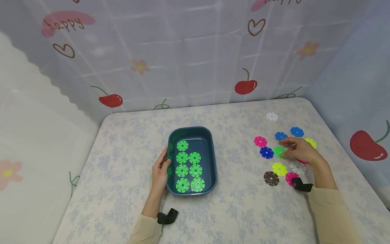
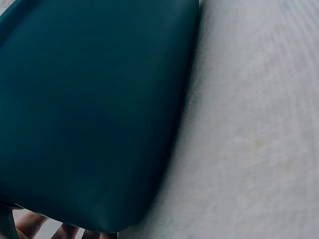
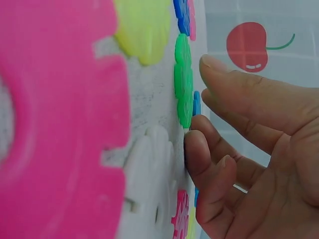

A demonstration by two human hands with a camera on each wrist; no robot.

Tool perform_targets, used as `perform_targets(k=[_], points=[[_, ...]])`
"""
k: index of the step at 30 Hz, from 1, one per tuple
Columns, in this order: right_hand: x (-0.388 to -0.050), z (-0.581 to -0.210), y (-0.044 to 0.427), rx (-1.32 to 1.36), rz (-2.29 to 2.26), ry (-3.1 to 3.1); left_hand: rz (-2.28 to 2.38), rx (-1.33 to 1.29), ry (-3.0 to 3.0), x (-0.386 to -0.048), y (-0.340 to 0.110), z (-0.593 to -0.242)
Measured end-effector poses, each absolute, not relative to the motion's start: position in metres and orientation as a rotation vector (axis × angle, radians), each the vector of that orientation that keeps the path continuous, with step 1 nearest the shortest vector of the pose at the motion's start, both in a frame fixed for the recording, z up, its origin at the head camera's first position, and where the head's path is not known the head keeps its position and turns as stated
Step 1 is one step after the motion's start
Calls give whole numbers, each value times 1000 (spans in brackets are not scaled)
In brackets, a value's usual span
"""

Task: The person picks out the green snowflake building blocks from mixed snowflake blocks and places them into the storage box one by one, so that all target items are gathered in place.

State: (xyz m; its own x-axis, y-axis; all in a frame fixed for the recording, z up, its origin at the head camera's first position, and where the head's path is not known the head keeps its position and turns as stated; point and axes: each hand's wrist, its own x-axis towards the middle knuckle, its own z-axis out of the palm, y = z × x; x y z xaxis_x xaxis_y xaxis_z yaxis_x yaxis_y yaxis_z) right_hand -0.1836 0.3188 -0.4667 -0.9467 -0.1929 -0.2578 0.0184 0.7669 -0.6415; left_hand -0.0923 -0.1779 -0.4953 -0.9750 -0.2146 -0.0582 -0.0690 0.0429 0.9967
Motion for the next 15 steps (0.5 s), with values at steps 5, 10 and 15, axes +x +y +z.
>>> perform_targets(k=[5, 10, 15], points=[[-183, -470, 318, -191, -972, 2664, -2090, 317, -2177, -92, -177, -495], [-183, -473, 318, -230, -969, 2669, -2091, 305, -2174, -92, -177, -496], [-185, -475, 319, -223, -965, 2672, -2094, 303, -2178, -92, -177, -496]])
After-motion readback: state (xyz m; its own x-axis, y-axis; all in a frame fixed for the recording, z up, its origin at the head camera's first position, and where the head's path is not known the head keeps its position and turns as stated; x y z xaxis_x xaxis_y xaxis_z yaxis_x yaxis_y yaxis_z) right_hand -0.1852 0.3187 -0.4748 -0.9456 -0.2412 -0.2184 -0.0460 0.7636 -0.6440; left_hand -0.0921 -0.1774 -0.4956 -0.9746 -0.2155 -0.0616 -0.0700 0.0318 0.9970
